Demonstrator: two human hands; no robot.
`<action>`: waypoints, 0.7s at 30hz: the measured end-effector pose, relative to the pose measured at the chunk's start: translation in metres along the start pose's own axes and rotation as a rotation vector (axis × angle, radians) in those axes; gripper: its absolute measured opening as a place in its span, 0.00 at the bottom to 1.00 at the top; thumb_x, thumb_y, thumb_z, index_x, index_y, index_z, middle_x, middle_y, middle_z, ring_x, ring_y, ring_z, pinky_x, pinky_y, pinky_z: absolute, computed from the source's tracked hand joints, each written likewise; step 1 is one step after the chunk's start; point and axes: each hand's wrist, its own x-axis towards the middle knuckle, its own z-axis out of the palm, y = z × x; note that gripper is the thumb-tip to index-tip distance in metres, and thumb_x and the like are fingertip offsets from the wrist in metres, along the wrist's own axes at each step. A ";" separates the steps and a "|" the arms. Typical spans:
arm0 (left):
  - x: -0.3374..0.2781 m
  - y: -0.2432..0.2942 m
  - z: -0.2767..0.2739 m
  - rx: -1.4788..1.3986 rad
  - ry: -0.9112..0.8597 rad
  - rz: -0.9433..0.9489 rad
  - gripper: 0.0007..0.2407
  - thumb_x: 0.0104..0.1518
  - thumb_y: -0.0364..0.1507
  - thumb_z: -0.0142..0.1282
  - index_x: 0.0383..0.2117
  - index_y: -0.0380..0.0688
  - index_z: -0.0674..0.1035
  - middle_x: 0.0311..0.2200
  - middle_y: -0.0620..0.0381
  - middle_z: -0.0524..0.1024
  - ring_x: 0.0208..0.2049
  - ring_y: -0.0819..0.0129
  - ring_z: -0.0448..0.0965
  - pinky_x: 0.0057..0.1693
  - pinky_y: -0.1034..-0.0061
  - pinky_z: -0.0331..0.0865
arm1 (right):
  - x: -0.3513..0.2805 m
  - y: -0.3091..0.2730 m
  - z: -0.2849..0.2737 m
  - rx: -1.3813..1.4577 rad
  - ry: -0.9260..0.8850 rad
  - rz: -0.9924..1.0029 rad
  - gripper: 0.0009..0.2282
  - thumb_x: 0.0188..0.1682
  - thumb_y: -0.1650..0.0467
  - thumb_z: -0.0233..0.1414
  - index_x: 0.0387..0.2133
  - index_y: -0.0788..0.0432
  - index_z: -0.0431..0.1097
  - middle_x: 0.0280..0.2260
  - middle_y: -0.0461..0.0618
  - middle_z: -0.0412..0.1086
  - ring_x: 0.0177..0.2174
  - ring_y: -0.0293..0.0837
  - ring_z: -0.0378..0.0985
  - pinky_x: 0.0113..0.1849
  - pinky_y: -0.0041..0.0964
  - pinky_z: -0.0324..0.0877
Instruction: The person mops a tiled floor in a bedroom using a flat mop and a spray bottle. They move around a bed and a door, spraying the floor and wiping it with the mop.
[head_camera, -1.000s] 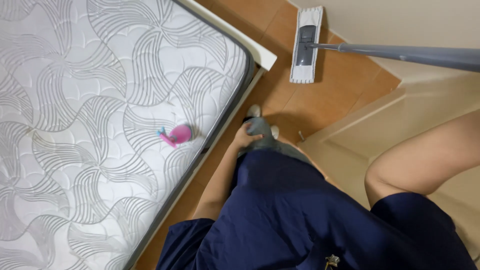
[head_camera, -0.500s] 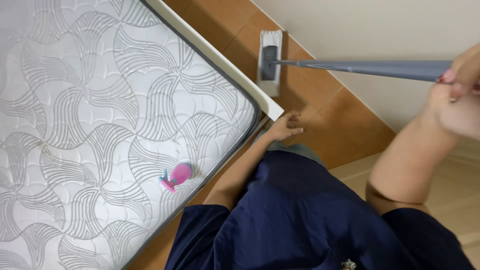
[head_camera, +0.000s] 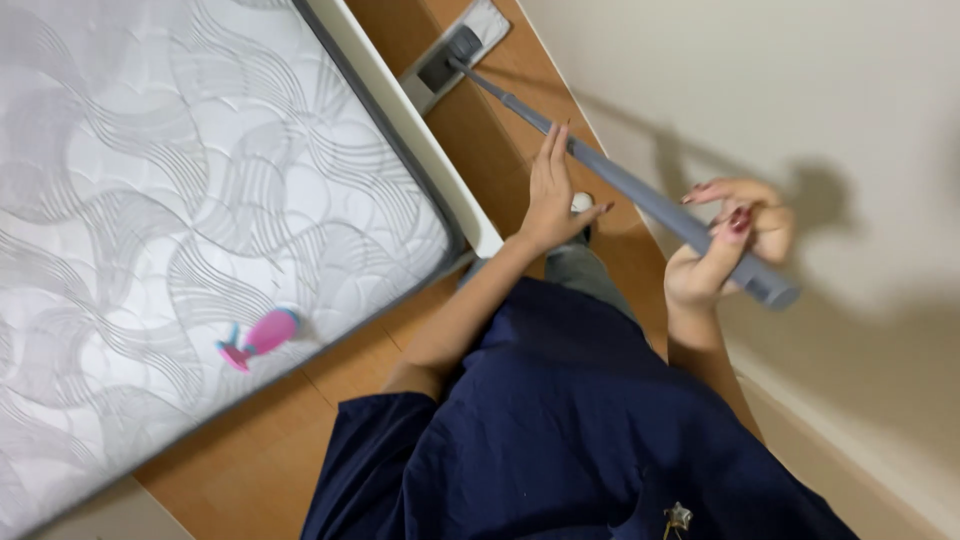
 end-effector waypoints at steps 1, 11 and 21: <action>0.013 0.020 0.001 0.020 0.033 0.033 0.51 0.44 0.38 0.74 0.69 0.38 0.44 0.70 0.36 0.45 0.70 0.37 0.51 0.72 0.52 0.49 | 0.006 -0.004 -0.012 0.045 -0.118 0.055 0.13 0.60 0.67 0.46 0.29 0.62 0.55 0.33 0.62 0.68 0.31 0.49 0.71 0.35 0.41 0.73; 0.103 0.016 0.062 -0.087 -0.279 0.198 0.13 0.57 0.33 0.65 0.19 0.43 0.76 0.22 0.53 0.75 0.35 0.54 0.79 0.64 0.60 0.66 | 0.072 0.013 -0.077 0.345 -0.506 0.314 0.21 0.58 0.70 0.45 0.12 0.58 0.57 0.15 0.51 0.63 0.18 0.46 0.69 0.31 0.45 0.70; 0.156 -0.013 0.035 -0.077 -0.333 0.222 0.12 0.60 0.32 0.60 0.18 0.45 0.76 0.21 0.55 0.75 0.31 0.57 0.79 0.67 0.50 0.56 | 0.099 0.065 -0.031 0.254 -0.480 0.255 0.20 0.59 0.73 0.44 0.13 0.64 0.59 0.16 0.49 0.61 0.17 0.43 0.66 0.28 0.44 0.71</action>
